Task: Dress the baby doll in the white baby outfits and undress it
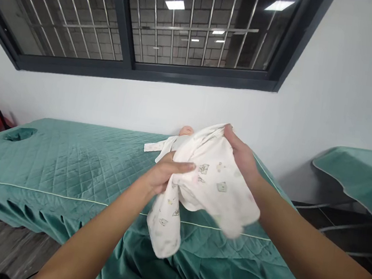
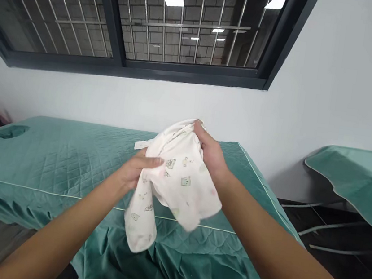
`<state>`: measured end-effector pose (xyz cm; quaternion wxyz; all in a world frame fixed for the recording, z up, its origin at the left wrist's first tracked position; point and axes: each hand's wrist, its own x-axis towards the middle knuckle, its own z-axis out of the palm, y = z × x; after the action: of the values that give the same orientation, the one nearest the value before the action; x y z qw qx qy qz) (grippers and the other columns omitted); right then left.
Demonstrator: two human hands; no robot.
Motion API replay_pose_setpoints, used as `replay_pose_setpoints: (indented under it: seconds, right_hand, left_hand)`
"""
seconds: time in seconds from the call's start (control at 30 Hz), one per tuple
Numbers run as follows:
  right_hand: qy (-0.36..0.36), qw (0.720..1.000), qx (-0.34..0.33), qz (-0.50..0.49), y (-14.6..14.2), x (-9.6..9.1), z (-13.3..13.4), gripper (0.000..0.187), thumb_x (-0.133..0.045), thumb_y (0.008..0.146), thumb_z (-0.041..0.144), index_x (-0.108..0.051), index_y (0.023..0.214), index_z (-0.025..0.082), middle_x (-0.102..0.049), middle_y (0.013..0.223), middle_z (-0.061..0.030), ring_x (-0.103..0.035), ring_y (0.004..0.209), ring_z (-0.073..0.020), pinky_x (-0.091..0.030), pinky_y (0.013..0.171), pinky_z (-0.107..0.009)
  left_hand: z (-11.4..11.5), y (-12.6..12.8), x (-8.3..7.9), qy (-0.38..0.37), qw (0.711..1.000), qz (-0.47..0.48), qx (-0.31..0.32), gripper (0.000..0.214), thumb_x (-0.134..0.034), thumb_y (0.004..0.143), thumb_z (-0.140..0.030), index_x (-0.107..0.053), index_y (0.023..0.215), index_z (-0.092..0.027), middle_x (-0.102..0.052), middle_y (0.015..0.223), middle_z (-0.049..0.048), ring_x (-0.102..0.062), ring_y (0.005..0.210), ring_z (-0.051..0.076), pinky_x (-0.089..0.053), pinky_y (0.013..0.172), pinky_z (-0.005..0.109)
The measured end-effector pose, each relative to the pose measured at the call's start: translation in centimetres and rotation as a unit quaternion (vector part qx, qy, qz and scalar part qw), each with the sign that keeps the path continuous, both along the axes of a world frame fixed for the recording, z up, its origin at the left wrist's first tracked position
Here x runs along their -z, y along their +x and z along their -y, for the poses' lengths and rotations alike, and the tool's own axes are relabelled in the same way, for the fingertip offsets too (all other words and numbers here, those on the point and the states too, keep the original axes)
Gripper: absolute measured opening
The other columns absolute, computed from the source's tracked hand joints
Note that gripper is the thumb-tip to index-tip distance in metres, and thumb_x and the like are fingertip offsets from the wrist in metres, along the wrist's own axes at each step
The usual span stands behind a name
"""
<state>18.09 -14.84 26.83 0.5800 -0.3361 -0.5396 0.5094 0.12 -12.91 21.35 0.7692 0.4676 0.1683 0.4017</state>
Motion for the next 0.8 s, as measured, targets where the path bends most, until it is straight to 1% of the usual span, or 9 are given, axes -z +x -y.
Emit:
replay_pose_setpoints:
  seconds: [0.13,0.27,0.37,0.47,0.5,0.53,0.6,0.67,0.8]
  right_hand:
    - [-0.054,0.998,-0.038,-0.014,0.2,2.3,-0.4,0.058,-0.066,0.083,0.068,-0.069,0.117,0.020,-0.076,0.093,-0.0091,-0.071,0.101,-0.0309,-0.056,0.087,-0.044]
    - [-0.134,0.985,-0.108,-0.006,1.2,5.8,-1.2,0.050,-0.082,0.074,0.047,-0.072,0.114,0.018,-0.078,0.097,-0.0093,-0.073,0.093,-0.0289,-0.058,0.081,-0.039]
    - [-0.185,0.976,-0.116,0.009,2.0,8.3,-1.5,0.045,-0.085,0.072,0.038,-0.073,0.110,0.017,-0.079,0.099,-0.0097,-0.074,0.090,-0.0259,-0.059,0.078,-0.034]
    - [-0.217,0.969,-0.115,0.030,2.7,11.2,-1.4,0.042,-0.085,0.073,0.037,-0.074,0.107,0.016,-0.079,0.102,-0.0103,-0.074,0.090,-0.0240,-0.059,0.081,-0.033]
    - [-0.225,0.968,-0.103,0.037,3.0,12.4,-1.4,0.042,-0.085,0.073,0.039,-0.074,0.106,0.016,-0.078,0.102,-0.0105,-0.074,0.089,-0.0238,-0.058,0.082,-0.034]
    - [-0.232,0.968,-0.083,0.048,3.2,13.8,-1.3,0.043,-0.085,0.073,0.042,-0.073,0.106,0.017,-0.078,0.102,-0.0105,-0.074,0.088,-0.0240,-0.058,0.082,-0.035]
    - [-0.245,0.965,-0.019,0.093,3.6,16.7,-1.0,0.047,-0.082,0.071,0.050,-0.073,0.103,0.016,-0.078,0.097,-0.0110,-0.073,0.084,-0.0255,-0.058,0.076,-0.038]
    - [-0.241,0.959,0.039,0.145,4.0,19.5,-0.7,0.051,-0.078,0.071,0.056,-0.072,0.103,0.016,-0.078,0.096,-0.0108,-0.072,0.086,-0.0276,-0.057,0.074,-0.039]
    - [-0.216,0.947,0.117,0.208,4.4,23.3,-0.6,0.045,-0.072,0.071,0.057,-0.068,0.092,0.017,-0.076,0.094,-0.0093,-0.068,0.090,-0.0284,-0.053,0.077,-0.038]
  left_hand:
    - [-0.8,0.2,-0.5,-0.004,0.994,0.049,-0.096,0.047,-0.088,0.067,-0.029,-0.071,0.106,-0.009,-0.079,0.097,0.0118,-0.077,0.090,0.029,-0.060,0.090,0.040]
    - [-1.8,0.6,-0.2,-0.015,0.988,0.063,-0.141,0.043,-0.088,0.067,-0.029,-0.070,0.101,-0.010,-0.078,0.088,0.0086,-0.076,0.081,0.025,-0.060,0.087,0.039]
    - [-2.7,1.1,1.5,-0.028,0.993,0.037,-0.109,0.050,-0.089,0.066,-0.036,-0.069,0.105,-0.011,-0.078,0.091,0.0099,-0.076,0.082,0.025,-0.059,0.087,0.039]
    - [-3.8,1.7,4.6,0.006,0.989,-0.086,-0.121,0.051,-0.082,0.073,-0.040,-0.066,0.112,-0.012,-0.077,0.101,0.0119,-0.075,0.086,0.025,-0.058,0.083,0.038]
    - [-4.1,2.0,5.7,0.043,0.974,-0.168,-0.148,0.045,-0.077,0.078,-0.039,-0.065,0.113,-0.013,-0.076,0.105,0.0120,-0.074,0.088,0.024,-0.057,0.082,0.036]
    - [-4.4,2.3,6.9,0.094,0.941,-0.272,-0.180,0.038,-0.069,0.084,-0.037,-0.064,0.112,-0.013,-0.075,0.107,0.0121,-0.073,0.091,0.023,-0.056,0.081,0.033]
    - [-4.9,3.0,9.1,0.194,0.836,-0.474,-0.199,0.026,-0.057,0.092,-0.033,-0.063,0.108,-0.014,-0.075,0.108,0.0121,-0.072,0.095,0.022,-0.055,0.080,0.031]
    - [-5.0,3.9,10.7,0.240,0.761,-0.574,-0.184,0.021,-0.054,0.093,-0.030,-0.064,0.101,-0.014,-0.075,0.105,0.0136,-0.071,0.098,0.024,-0.053,0.083,0.033]
    - [-4.8,5.4,12.3,0.268,0.702,-0.642,-0.153,0.025,-0.055,0.093,-0.032,-0.063,0.107,-0.014,-0.073,0.109,0.0198,-0.069,0.106,0.032,-0.052,0.088,0.041]
